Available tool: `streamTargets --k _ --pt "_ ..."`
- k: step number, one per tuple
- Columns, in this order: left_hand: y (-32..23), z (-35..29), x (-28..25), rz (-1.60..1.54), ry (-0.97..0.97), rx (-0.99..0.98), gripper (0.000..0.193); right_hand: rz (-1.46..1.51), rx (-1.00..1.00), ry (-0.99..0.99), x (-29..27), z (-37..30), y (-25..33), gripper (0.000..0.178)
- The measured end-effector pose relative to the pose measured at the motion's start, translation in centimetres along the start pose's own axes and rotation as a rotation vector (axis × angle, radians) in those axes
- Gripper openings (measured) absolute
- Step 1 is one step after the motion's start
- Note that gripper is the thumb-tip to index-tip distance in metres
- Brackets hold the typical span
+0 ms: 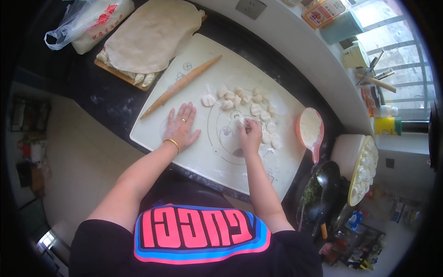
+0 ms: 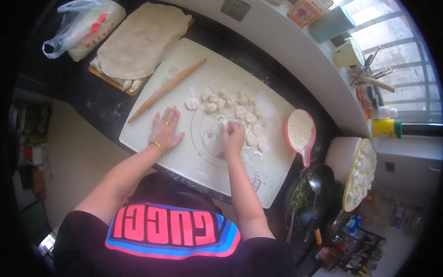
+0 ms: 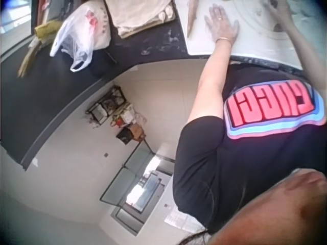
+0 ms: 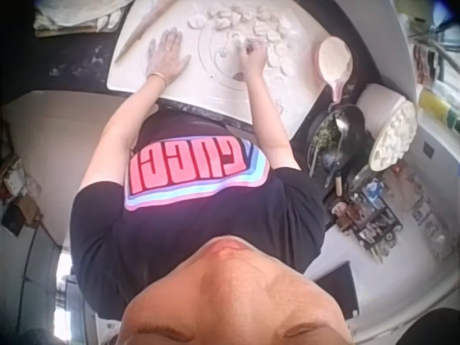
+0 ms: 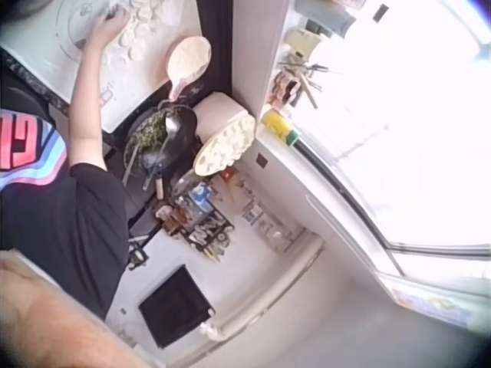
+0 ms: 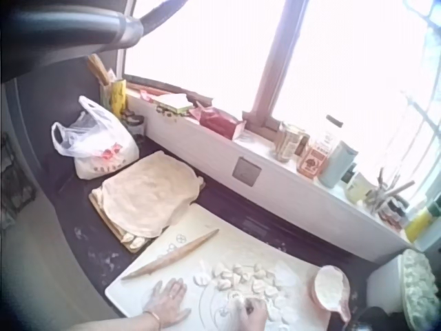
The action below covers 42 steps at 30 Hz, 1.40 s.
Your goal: The person flattens small dough balls on a cutting board using a rolling pin. They repeatedly pick up a dough piece, roll it into a thin circular shape, and place it back on the board. The process is repeated for multiple dough pieces throughout the clip.
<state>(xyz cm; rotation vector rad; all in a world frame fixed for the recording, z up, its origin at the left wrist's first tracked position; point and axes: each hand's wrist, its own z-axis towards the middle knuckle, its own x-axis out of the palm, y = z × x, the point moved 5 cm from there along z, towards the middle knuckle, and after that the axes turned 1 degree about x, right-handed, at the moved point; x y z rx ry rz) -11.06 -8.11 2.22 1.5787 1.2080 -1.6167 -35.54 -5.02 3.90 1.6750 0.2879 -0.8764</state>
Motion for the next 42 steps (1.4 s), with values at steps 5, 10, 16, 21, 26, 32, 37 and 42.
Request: streamTargets --k 5,10,16,21,26,32,37,42 --pt "0.0 0.0 0.0 -0.009 0.01 0.003 0.075 -0.496 -0.48 -0.045 0.5 -3.1 1.0 0.052" --pt "0.0 -0.1 -0.1 -0.003 0.006 0.006 0.075 -0.401 -0.306 0.172 2.0 -2.6 0.8 0.068" --pt "0.1 -0.2 0.0 -0.022 -0.022 0.015 0.075 -0.514 -0.289 0.268 2.7 -2.8 2.0 0.079" --pt "0.1 -0.2 0.1 -0.013 -0.02 0.009 0.075 -0.541 -0.268 0.267 3.1 -1.7 2.2 0.079" --pt "0.1 0.1 -0.1 -0.023 -0.03 0.01 0.075 -0.463 -0.264 0.343 2.8 -0.6 0.7 0.072" --pt "0.0 -0.1 0.0 -0.029 -0.039 0.01 0.075 -0.392 -0.313 0.336 4.8 -3.3 1.4 0.074" --pt "0.1 -0.1 -0.5 -0.041 -0.013 0.005 0.075 -0.3 -0.546 0.246 7.9 -2.7 7.3 0.064" --pt "0.0 -0.1 -0.4 -0.049 -0.037 0.012 0.075 -0.227 -0.532 -0.16 2.5 3.5 6.1 0.038"
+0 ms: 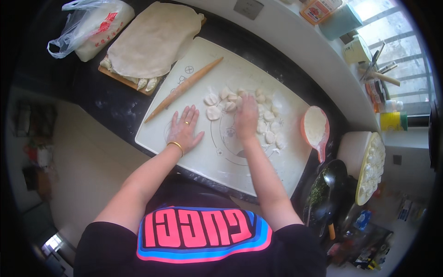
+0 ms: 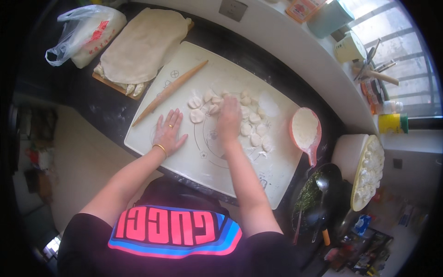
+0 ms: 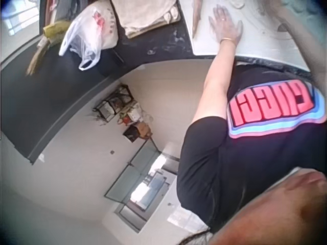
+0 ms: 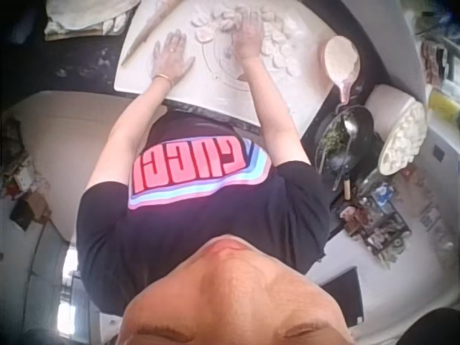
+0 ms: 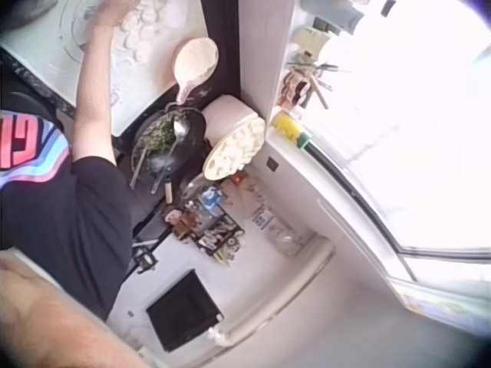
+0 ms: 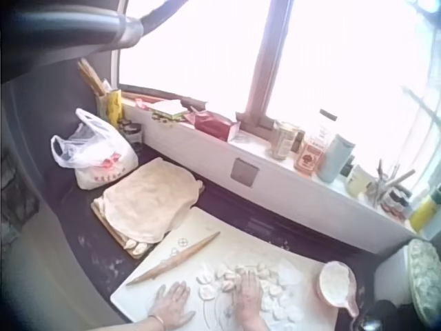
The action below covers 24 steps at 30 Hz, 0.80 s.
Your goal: The person flattens small dough balls on a cutting board using a rolling pin. They repeatedly pick up a dough piece, roll it into a thin circular shape, and place it back on the board. The process is repeated for multiple dough pieces throughout the clip.
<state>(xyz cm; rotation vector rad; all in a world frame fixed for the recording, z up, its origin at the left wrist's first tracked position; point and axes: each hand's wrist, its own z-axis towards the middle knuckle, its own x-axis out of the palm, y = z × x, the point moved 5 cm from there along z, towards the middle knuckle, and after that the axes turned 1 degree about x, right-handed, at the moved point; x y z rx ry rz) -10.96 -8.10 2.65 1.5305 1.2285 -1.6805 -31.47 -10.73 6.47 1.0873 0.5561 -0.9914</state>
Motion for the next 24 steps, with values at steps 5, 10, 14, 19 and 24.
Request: streamTargets --k 5,10,14,19,24 --pt "-0.2 0.1 -0.1 -0.003 -0.029 0.022 0.075 -0.106 0.034 0.13 0.0 0.5 -5.1 0.025" --pt "-0.3 -0.1 0.1 -0.01 -0.048 0.034 0.076 0.09 0.067 0.135 -1.8 -4.2 -4.4 0.02" --pt "-0.2 -0.3 0.2 0.003 -0.049 0.028 0.075 0.124 0.177 0.009 -3.4 -7.4 -3.4 0.041" --pt "-0.8 0.1 0.2 0.032 0.004 0.066 0.077 -0.086 0.075 0.317 -1.4 -7.5 -0.7 0.063" --pt "-4.6 1.1 1.9 0.037 0.121 0.154 0.083 0.003 0.129 0.358 -0.4 -8.6 -2.1 0.07"
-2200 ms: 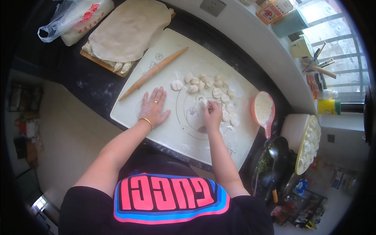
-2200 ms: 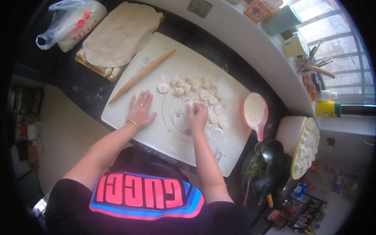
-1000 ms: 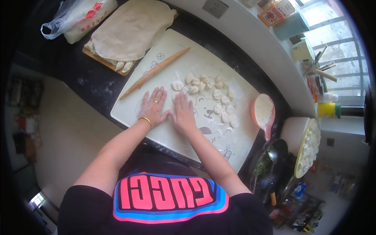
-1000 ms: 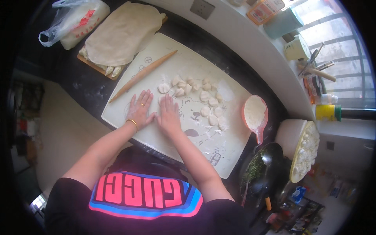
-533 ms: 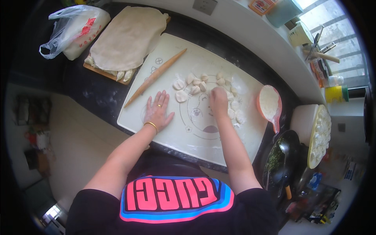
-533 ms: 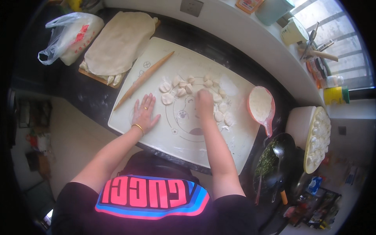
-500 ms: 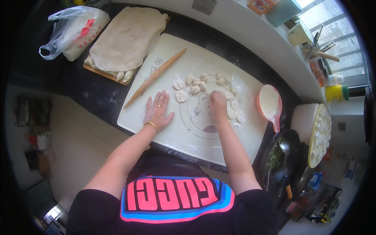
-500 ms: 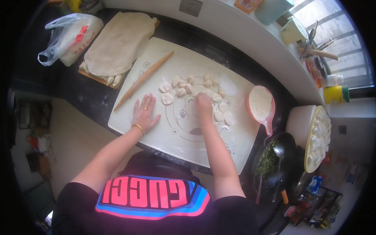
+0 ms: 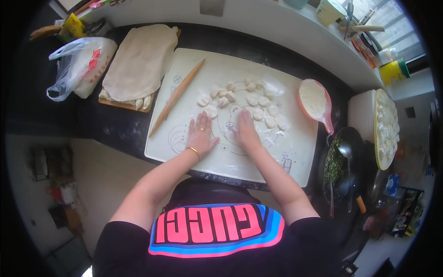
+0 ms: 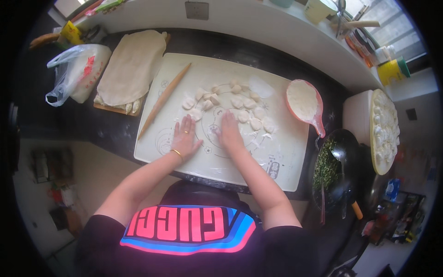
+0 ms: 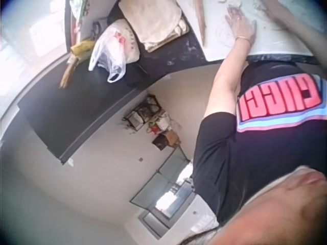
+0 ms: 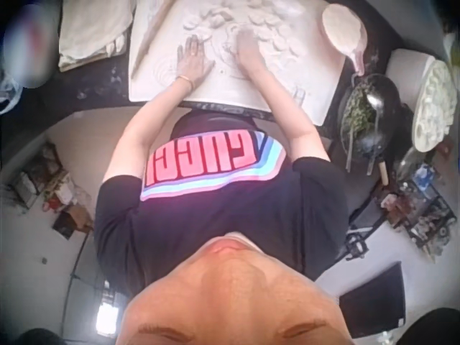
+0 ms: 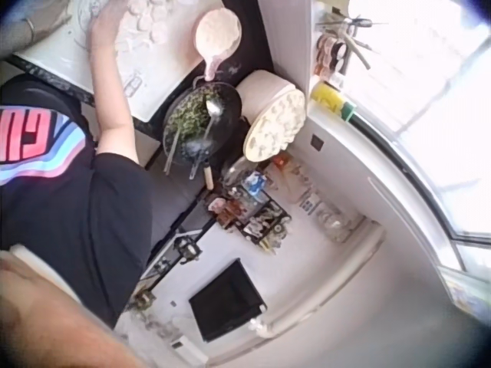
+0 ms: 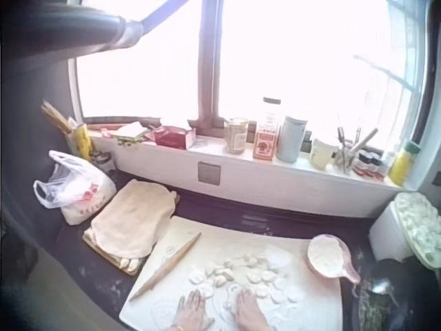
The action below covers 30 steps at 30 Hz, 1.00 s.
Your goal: The person flattens small dough balls on a cutting board using a rolling pin. They repeatedly pick up a dough piece, roll it into a thin circular shape, and place it back on the board. The process is repeated for multiple dough pieces throughout the clip.
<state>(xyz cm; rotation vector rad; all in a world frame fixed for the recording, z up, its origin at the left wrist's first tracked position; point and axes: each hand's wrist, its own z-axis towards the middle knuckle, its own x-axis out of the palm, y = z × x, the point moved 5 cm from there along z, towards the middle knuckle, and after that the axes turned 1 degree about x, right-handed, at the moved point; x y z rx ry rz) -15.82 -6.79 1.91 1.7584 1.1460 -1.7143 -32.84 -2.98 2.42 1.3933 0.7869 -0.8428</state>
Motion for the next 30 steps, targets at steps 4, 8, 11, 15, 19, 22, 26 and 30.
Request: streamTargets --k 4,8,11,15,19,22,26,30 --pt "-1.8 1.7 -0.3 -0.017 -0.021 -0.007 0.086 -0.043 -0.023 0.012 -0.1 -1.5 0.7 0.076" --pt "-1.6 2.6 -0.8 -0.023 -0.038 -0.045 0.087 -0.02 0.043 0.034 0.5 -1.0 0.7 0.078" --pt "-1.5 2.6 -0.6 -0.025 -0.058 -0.041 0.086 -0.043 0.073 0.157 0.6 -0.8 1.4 0.077" --pt "-1.8 2.4 -0.6 0.026 -0.026 0.002 0.082 -0.095 0.019 0.134 0.2 -0.3 1.5 0.078" --pt "-2.1 2.3 -1.0 0.044 -0.06 0.015 0.078 -0.175 0.079 0.136 -0.5 1.7 0.9 0.074" --pt "-1.8 2.6 -1.0 0.023 -0.068 -0.028 0.081 -0.219 0.168 -0.019 -1.9 5.1 0.1 0.068" --pt "-1.4 2.5 -1.2 -0.029 -0.086 -0.103 0.087 -0.274 -0.015 -0.307 -3.6 7.5 1.4 0.056" --pt "-1.4 2.4 -1.2 -0.061 -0.091 -0.09 0.089 -0.044 -0.081 -0.234 -2.6 8.9 1.0 0.038"
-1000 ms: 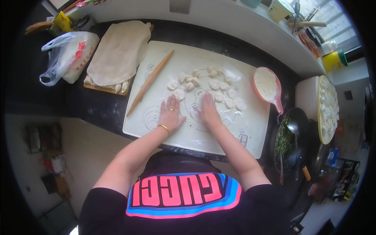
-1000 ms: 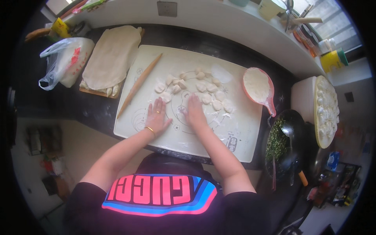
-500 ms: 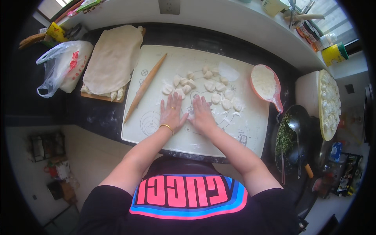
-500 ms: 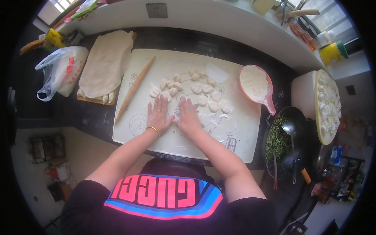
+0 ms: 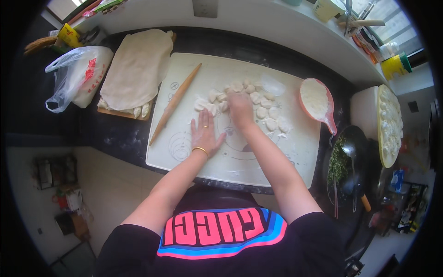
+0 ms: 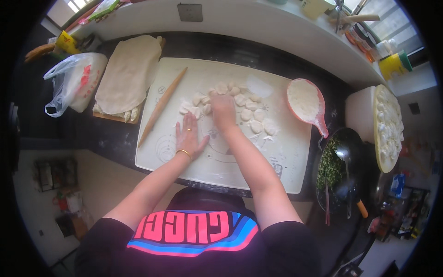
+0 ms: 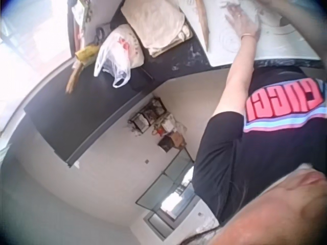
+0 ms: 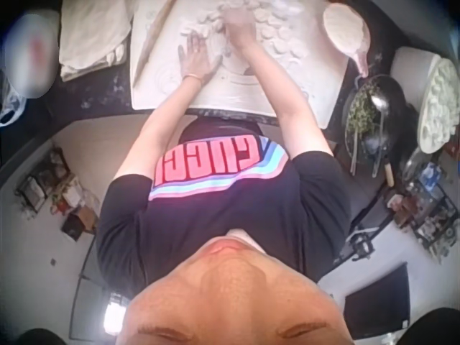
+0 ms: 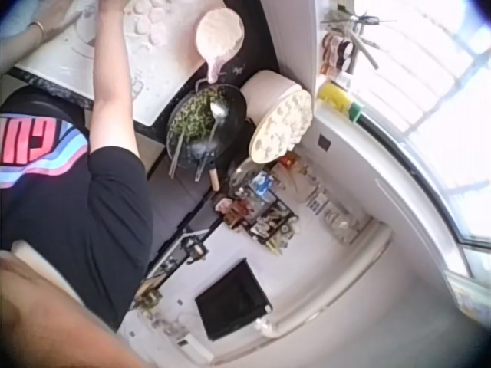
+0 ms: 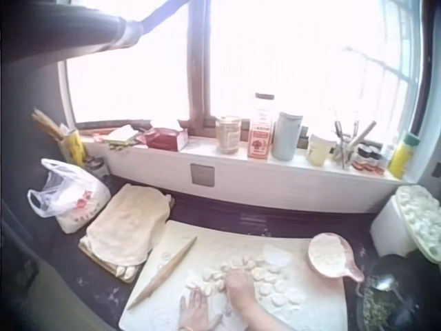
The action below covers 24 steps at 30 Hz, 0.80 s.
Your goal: The person flattens small dough balls on a cutting board using a rolling pin. They repeatedly pick up a dough piece, roll it into a thin circular shape, and place it back on the board. The process is repeated for multiple dough pieces throughout the clip.
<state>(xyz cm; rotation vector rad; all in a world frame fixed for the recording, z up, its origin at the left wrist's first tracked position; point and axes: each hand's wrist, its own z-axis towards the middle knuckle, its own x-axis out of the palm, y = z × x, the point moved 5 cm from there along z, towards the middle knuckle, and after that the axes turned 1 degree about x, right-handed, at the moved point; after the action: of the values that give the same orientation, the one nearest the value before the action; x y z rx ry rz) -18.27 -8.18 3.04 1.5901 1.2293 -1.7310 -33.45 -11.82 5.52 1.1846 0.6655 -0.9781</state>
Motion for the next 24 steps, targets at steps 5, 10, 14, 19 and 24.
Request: streamTargets --k 5,10,14,19,24 --pt "0.0 -0.2 0.3 0.006 0.011 0.005 0.089 0.019 -0.164 -0.14 -0.2 -0.7 0.6 0.026" --pt "0.0 -0.1 0.1 0.018 0.008 0.012 0.089 0.176 0.181 -0.008 -0.4 -1.7 -2.2 0.027" --pt "0.0 -0.1 0.1 0.019 0.018 0.009 0.088 0.457 0.447 0.046 -2.1 -5.4 -2.3 0.034" --pt "0.1 0.1 0.4 0.053 0.001 0.016 0.086 0.058 0.19 -0.122 -1.7 -9.3 -2.2 0.056" --pt "0.2 0.0 0.5 0.027 0.001 0.015 0.086 -0.052 0.161 0.126 -0.3 -8.2 0.0 0.072"
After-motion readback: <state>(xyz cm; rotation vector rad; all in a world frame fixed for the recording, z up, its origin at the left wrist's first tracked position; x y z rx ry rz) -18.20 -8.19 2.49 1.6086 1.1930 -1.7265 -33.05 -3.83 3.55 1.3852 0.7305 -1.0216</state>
